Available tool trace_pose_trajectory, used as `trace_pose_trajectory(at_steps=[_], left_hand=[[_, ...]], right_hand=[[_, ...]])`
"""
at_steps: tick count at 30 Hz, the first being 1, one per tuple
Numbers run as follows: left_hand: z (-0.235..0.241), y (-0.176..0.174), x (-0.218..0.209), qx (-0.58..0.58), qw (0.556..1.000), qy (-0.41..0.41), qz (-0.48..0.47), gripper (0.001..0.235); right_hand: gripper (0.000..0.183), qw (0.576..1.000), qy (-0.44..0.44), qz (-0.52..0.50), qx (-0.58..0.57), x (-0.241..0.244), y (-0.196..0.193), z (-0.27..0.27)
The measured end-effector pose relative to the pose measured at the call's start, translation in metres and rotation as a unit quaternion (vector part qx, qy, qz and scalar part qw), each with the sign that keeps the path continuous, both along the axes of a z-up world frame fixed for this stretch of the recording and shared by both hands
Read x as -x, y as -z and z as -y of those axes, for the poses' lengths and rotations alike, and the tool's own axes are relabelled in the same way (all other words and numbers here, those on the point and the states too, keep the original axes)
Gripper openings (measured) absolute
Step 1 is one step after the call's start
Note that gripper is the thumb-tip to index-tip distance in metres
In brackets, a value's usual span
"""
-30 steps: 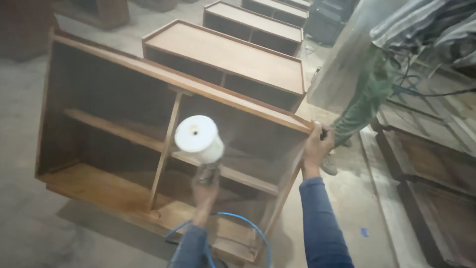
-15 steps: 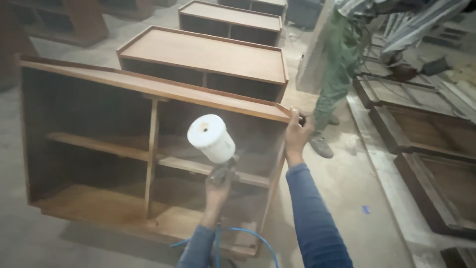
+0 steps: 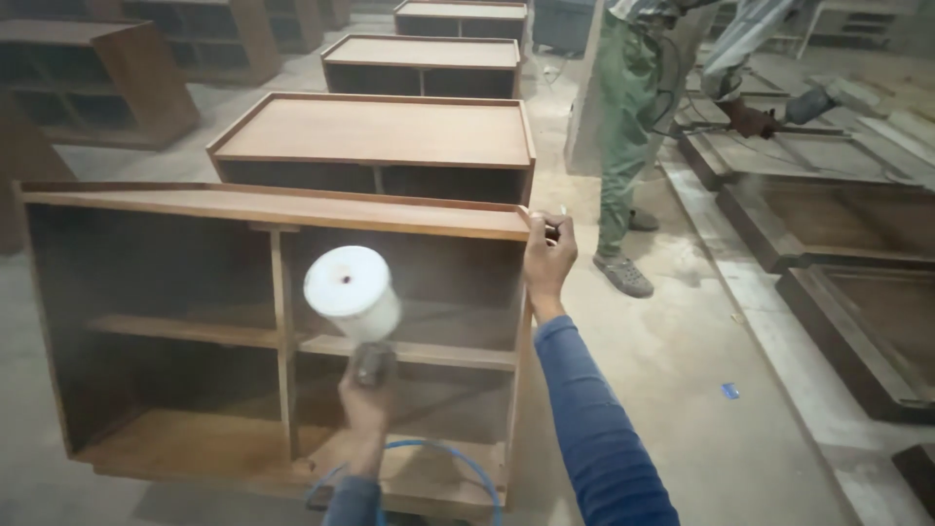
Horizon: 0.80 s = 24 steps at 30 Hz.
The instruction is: The person holds a spray gun connected to a blue air hose and applies finish to a wooden cabinet, steadying and turning the cabinet with the other hand. They spray the interior shelves, dividers, and outer surfaces, repositioning around the piece to coat different sides.
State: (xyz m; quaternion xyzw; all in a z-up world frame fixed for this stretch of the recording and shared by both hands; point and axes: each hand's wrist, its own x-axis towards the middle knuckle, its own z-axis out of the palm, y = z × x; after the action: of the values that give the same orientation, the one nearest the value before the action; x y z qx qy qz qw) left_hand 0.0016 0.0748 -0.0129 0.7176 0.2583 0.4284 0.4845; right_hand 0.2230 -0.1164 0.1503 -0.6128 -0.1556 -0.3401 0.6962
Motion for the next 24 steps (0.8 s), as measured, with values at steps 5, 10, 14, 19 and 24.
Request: trace_pose_trajectory(at_steps=[5, 10, 14, 19, 24], left_hand=[[0.041, -0.02, -0.009, 0.035, 0.982, 0.174, 0.058, 0.028], [0.002, -0.045, 0.007, -0.03, 0.993, 0.072, -0.083, 0.029], [-0.025, -0.046, 0.03, 0.016, 0.999, 0.048, 0.021, 0.033], [-0.015, -0.046, 0.033, -0.046, 0.998, -0.033, 0.005, 0.055], [0.035, -0.037, -0.004, 0.078, 0.988, 0.11, -0.073, 0.043]], right_hand=[[0.015, 1.0, 0.002, 0.025, 0.015, 0.004, 0.0, 0.004], [0.014, 0.999, -0.036, 0.003, -0.004, 0.0, 0.001, 0.005], [0.014, 0.997, -0.059, -0.016, -0.037, 0.005, -0.002, 0.003], [0.012, 0.999, -0.036, -0.001, -0.026, 0.009, -0.002, 0.002], [0.014, 0.999, -0.035, -0.008, -0.01, 0.014, -0.004, 0.007]])
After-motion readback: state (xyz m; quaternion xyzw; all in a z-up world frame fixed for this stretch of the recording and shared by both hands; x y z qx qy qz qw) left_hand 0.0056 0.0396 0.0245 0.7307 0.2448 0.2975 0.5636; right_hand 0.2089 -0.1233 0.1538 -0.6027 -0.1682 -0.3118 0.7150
